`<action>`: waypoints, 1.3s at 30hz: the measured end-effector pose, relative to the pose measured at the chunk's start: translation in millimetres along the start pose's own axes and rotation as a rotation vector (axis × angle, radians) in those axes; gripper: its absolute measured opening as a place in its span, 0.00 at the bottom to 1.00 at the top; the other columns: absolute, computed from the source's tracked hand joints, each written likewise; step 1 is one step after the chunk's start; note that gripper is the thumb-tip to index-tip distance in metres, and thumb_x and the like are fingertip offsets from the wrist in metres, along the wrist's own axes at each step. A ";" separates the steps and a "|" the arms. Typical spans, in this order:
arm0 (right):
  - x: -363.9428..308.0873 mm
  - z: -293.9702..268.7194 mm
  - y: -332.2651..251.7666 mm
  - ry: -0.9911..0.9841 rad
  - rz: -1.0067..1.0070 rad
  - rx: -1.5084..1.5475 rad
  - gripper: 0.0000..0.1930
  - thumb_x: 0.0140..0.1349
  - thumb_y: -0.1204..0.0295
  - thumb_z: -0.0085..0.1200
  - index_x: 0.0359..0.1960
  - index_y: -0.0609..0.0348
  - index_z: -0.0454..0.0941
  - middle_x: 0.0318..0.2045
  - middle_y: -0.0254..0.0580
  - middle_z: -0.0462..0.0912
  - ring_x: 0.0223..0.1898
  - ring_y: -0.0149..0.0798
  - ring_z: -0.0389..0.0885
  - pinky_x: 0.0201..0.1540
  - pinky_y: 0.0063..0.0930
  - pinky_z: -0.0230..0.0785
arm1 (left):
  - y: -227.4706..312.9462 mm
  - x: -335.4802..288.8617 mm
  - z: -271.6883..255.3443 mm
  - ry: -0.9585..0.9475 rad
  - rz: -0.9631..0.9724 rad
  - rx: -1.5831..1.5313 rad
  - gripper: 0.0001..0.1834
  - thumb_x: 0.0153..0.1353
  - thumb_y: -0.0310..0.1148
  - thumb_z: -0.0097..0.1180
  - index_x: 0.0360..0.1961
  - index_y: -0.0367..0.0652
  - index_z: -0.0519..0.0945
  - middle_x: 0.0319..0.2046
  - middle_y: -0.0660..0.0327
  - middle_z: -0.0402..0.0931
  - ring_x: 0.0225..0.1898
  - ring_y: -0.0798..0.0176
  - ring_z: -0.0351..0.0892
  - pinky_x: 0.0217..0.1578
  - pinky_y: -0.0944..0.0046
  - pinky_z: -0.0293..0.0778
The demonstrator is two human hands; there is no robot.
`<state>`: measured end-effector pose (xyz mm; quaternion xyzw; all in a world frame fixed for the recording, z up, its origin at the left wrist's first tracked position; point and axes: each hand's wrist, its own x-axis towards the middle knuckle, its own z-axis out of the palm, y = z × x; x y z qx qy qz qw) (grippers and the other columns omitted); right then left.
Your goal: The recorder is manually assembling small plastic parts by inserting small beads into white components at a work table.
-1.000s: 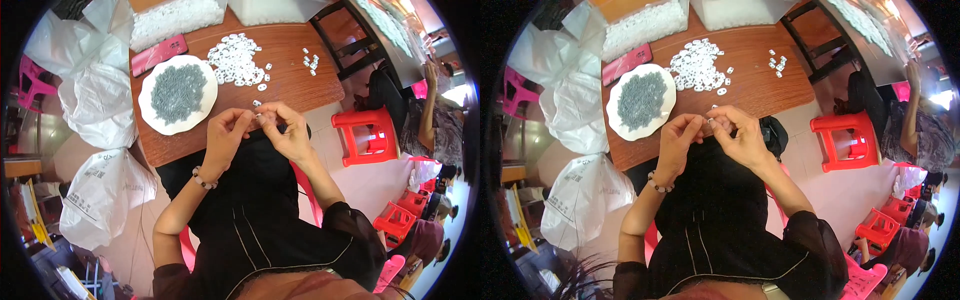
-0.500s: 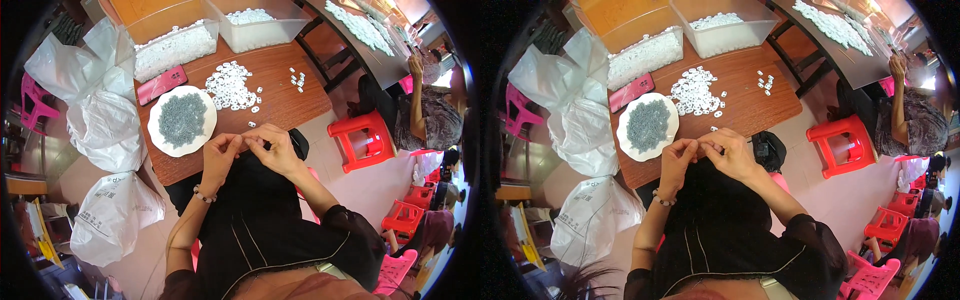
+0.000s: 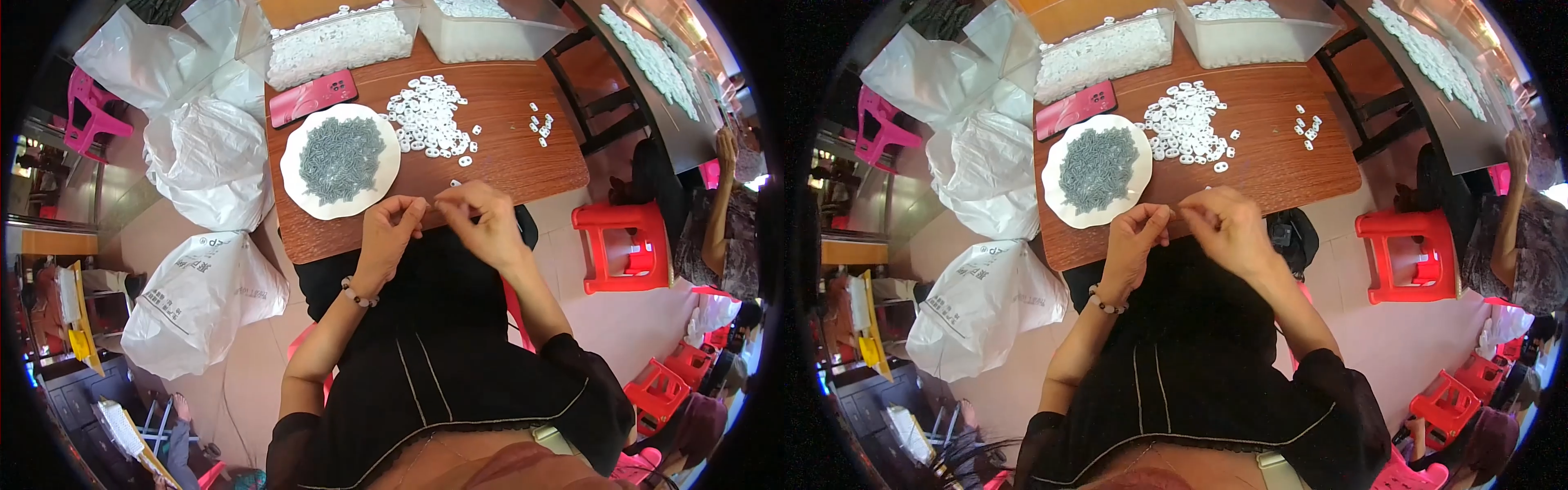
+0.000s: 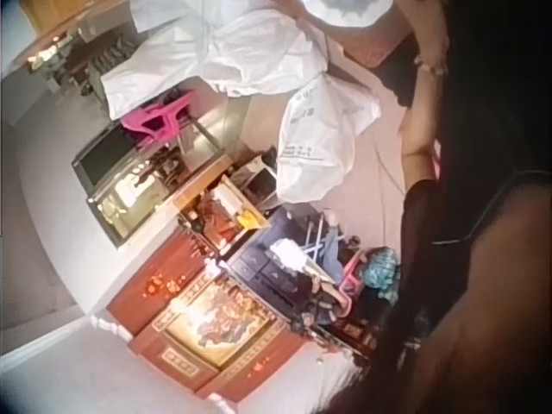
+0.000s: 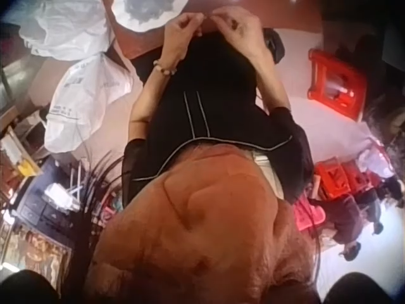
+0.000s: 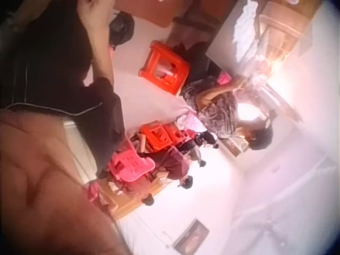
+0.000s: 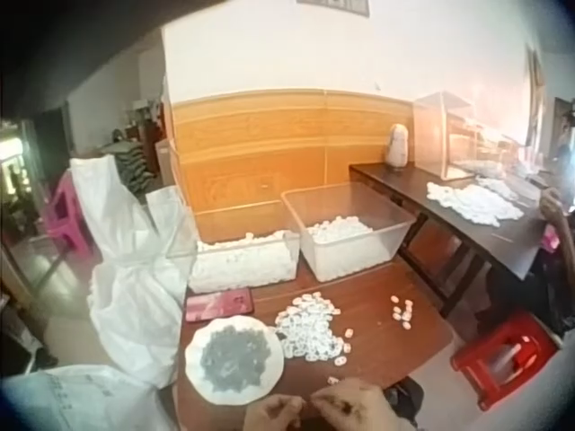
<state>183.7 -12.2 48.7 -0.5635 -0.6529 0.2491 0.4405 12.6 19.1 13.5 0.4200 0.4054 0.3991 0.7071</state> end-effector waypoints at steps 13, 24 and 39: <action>16.2 -31.4 72.8 0.222 0.166 -0.427 0.05 0.56 0.73 0.60 0.32 0.59 0.81 0.28 0.45 0.81 0.32 0.46 0.79 0.35 0.35 0.71 | -1.6 -2.9 1.1 -0.056 -0.136 0.002 0.10 0.64 0.34 0.56 0.36 0.36 0.80 0.29 0.67 0.76 0.27 0.77 0.71 0.29 0.75 0.69; -10.2 1.8 22.7 -0.090 0.153 0.331 0.04 0.59 0.80 0.59 0.35 0.64 0.81 0.29 0.35 0.80 0.26 0.22 0.73 0.29 0.15 0.64 | -5.2 -2.9 4.6 -0.133 -0.239 -0.201 0.14 0.63 0.40 0.60 0.38 0.39 0.81 0.31 0.69 0.79 0.27 0.79 0.70 0.29 0.77 0.68; -20.4 17.2 24.2 0.000 0.183 0.505 0.04 0.58 0.79 0.61 0.34 0.63 0.80 0.32 0.34 0.78 0.28 0.23 0.72 0.30 0.16 0.64 | -6.7 -6.8 3.4 -0.085 -0.234 -0.203 0.13 0.61 0.39 0.62 0.36 0.38 0.81 0.25 0.69 0.75 0.24 0.77 0.70 0.26 0.76 0.69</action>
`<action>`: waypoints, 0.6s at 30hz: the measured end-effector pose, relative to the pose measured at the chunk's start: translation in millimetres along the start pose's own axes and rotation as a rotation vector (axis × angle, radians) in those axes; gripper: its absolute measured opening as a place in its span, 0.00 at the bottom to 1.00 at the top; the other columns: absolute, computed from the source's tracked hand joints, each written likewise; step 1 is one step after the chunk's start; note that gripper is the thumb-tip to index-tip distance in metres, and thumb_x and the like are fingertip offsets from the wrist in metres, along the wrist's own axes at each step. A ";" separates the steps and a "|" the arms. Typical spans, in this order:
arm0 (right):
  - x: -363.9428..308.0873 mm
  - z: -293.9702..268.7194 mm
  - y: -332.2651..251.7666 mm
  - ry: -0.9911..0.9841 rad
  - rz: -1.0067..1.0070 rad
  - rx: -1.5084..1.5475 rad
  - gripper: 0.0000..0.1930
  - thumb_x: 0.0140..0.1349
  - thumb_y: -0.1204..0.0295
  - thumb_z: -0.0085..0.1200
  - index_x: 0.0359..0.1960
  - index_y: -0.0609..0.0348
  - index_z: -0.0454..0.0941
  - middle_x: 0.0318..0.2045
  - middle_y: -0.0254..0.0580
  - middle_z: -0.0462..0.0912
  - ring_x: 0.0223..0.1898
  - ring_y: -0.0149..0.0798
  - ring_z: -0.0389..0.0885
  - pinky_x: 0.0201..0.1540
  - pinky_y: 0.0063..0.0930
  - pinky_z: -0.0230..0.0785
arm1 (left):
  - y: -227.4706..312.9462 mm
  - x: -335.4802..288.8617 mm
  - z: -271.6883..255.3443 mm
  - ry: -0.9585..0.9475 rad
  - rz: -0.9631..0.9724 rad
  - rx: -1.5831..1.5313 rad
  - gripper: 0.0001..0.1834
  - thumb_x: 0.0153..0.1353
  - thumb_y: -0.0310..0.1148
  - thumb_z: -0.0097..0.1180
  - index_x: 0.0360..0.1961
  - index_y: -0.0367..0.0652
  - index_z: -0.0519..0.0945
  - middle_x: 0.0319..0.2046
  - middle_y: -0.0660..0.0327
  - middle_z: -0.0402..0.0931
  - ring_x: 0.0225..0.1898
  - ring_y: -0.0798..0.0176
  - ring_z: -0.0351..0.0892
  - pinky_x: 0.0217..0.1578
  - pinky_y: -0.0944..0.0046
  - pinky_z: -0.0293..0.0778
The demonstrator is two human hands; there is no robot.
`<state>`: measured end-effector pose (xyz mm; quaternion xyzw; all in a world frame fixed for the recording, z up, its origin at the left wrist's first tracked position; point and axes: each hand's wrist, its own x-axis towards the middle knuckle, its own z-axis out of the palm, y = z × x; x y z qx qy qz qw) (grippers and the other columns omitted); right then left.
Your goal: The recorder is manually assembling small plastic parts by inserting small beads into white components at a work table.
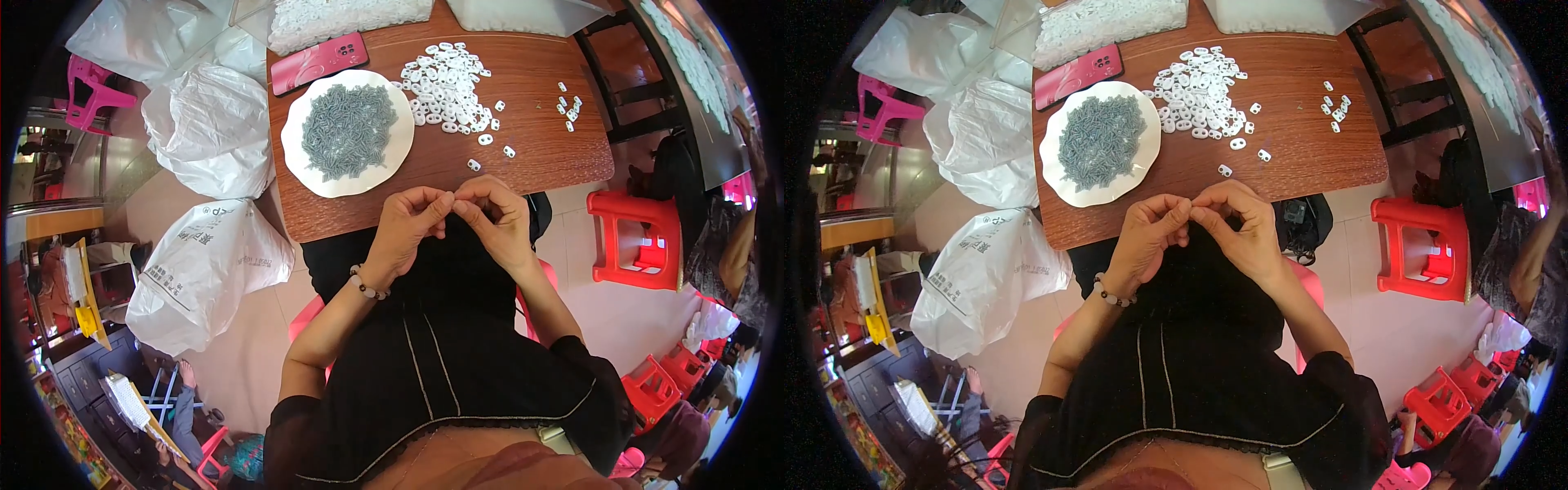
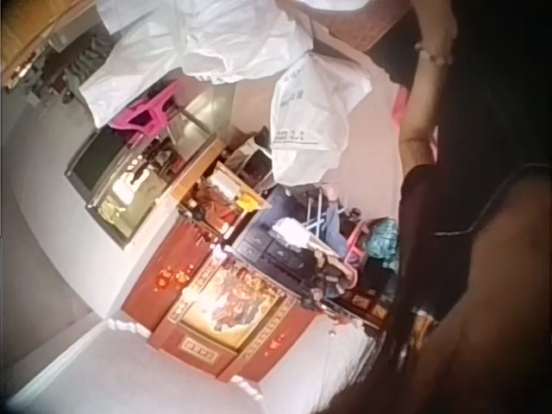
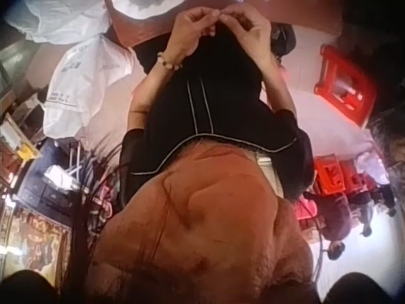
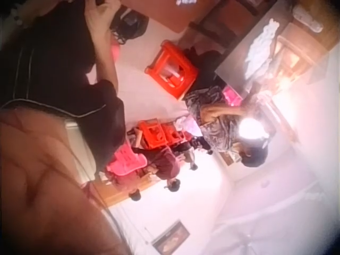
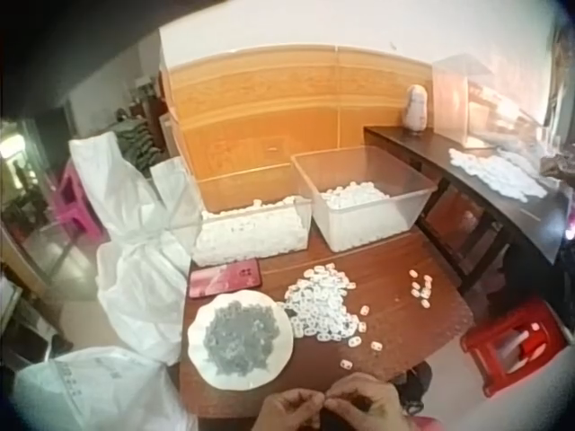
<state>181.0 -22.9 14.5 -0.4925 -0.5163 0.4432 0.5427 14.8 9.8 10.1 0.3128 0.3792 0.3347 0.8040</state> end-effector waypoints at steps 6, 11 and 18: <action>4.9 -0.6 1.6 -0.032 0.023 0.035 0.04 0.58 0.79 0.61 0.34 0.64 0.79 0.32 0.35 0.77 0.29 0.24 0.74 0.32 0.18 0.68 | 1.4 0.5 0.4 -0.012 -0.007 -0.071 0.13 0.61 0.39 0.62 0.34 0.38 0.82 0.23 0.69 0.75 0.24 0.77 0.70 0.25 0.76 0.68; 7.1 -2.3 -3.0 -0.040 -0.010 -0.013 0.04 0.59 0.78 0.61 0.34 0.64 0.79 0.32 0.35 0.77 0.30 0.24 0.74 0.32 0.18 0.68 | 4.8 -0.9 1.5 -0.019 0.062 -0.002 0.13 0.62 0.39 0.61 0.34 0.38 0.83 0.23 0.69 0.74 0.23 0.77 0.69 0.26 0.77 0.67; 16.4 -6.2 -22.9 -0.130 -0.306 -0.429 0.07 0.52 0.82 0.63 0.30 0.62 0.77 0.31 0.38 0.76 0.31 0.34 0.75 0.33 0.23 0.68 | 10.9 -7.7 -4.6 -0.022 0.009 0.054 0.13 0.62 0.39 0.61 0.35 0.37 0.84 0.23 0.69 0.75 0.24 0.78 0.69 0.26 0.76 0.67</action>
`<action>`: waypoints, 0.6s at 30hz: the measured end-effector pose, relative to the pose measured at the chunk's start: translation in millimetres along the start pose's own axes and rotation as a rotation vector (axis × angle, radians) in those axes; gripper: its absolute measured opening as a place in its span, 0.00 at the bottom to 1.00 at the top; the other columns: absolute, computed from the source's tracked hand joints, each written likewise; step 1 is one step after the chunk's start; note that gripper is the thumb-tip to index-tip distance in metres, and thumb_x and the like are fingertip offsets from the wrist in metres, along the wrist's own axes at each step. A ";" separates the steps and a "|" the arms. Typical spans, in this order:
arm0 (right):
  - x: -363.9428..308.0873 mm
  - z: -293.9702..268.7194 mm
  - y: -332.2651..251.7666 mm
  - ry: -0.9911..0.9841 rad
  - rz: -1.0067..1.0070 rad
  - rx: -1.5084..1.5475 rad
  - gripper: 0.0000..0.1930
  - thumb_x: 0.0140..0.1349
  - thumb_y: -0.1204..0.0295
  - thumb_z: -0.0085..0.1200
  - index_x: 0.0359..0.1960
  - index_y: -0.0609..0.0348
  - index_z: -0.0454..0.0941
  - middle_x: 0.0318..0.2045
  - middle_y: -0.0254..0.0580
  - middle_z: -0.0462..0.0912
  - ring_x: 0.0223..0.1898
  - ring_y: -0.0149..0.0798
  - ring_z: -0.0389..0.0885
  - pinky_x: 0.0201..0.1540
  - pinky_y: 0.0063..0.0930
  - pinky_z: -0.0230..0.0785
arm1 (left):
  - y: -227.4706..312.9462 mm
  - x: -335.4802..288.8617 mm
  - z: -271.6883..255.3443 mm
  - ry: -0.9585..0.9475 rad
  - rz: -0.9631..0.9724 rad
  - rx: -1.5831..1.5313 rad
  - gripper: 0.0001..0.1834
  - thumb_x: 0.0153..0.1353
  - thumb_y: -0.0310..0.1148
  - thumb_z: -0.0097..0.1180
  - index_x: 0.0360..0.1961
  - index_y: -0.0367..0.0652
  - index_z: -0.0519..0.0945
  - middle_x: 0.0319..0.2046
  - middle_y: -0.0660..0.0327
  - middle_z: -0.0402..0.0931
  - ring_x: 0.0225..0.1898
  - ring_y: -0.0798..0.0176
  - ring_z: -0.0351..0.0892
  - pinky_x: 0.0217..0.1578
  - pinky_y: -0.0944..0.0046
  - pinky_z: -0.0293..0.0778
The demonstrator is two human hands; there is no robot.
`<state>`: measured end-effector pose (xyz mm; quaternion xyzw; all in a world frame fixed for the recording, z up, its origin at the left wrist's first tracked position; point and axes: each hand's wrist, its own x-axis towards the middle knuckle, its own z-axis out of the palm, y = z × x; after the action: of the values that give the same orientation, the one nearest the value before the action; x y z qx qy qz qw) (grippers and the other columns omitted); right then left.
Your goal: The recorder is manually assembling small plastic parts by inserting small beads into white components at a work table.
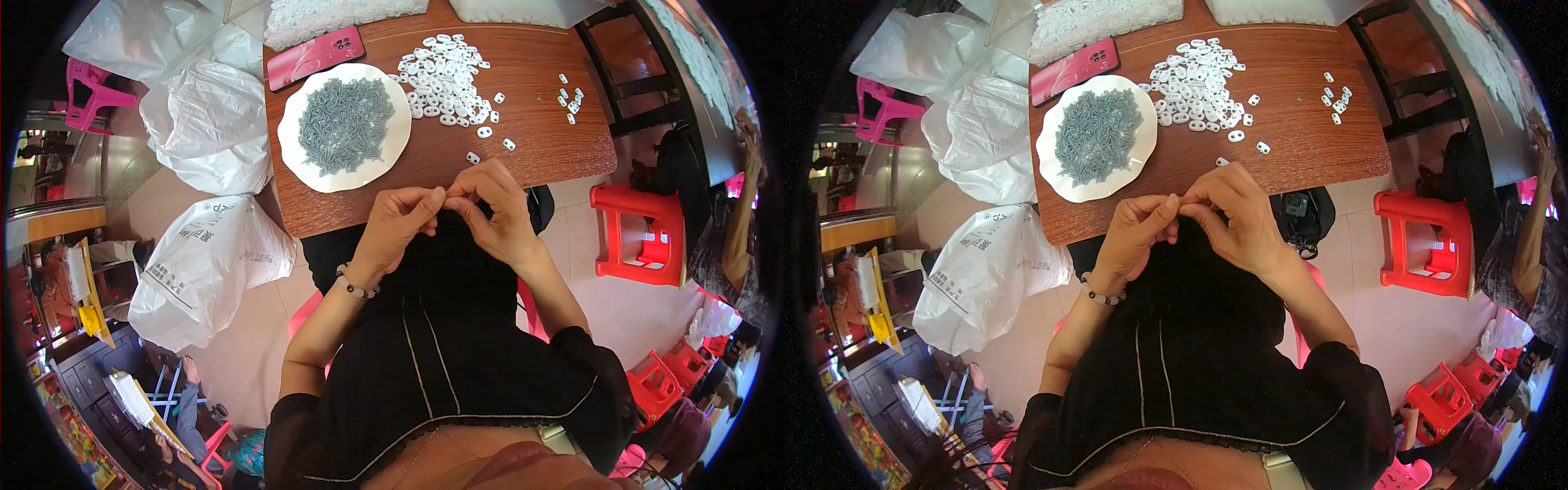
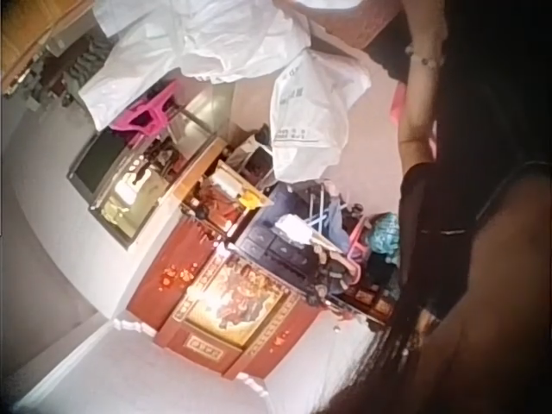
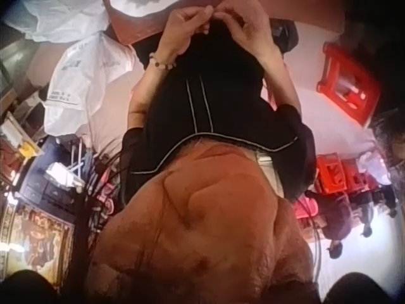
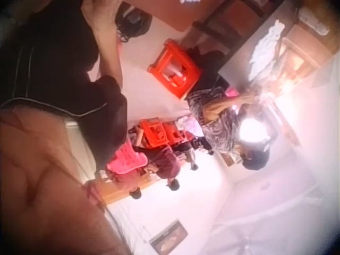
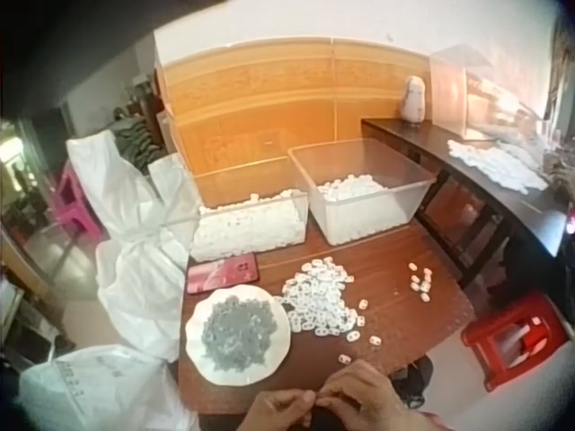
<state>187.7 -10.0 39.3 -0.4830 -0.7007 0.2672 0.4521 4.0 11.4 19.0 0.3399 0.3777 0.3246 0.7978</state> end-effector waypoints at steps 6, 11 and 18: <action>9.2 -8.8 -7.9 -0.107 -0.179 -0.140 0.10 0.45 0.79 0.66 0.27 0.59 0.77 0.27 0.37 0.77 0.31 0.42 0.74 0.31 0.31 0.68 | 6.9 -8.7 -14.0 -0.049 -0.053 0.072 0.14 0.59 0.38 0.65 0.35 0.37 0.85 0.27 0.66 0.80 0.24 0.78 0.71 0.27 0.77 0.68; 15.3 -10.0 -5.0 -0.165 -0.223 -0.141 0.10 0.44 0.78 0.67 0.27 0.58 0.77 0.26 0.37 0.77 0.30 0.42 0.74 0.30 0.32 0.67 | 9.1 -10.0 -15.1 -0.056 -0.086 0.048 0.14 0.58 0.39 0.65 0.35 0.37 0.85 0.27 0.66 0.81 0.25 0.77 0.72 0.28 0.77 0.69; 22.3 -11.9 -5.6 -0.231 -0.286 -0.158 0.09 0.47 0.74 0.66 0.27 0.56 0.76 0.27 0.36 0.75 0.31 0.42 0.74 0.28 0.33 0.68 | 6.2 -10.5 -17.4 -0.074 -0.115 0.014 0.14 0.59 0.39 0.64 0.35 0.37 0.85 0.26 0.67 0.79 0.25 0.78 0.72 0.28 0.77 0.69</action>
<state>193.2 7.5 57.5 -0.3788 -0.8281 0.1983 0.3627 -17.2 11.9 19.5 0.3350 0.3692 0.2627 0.8261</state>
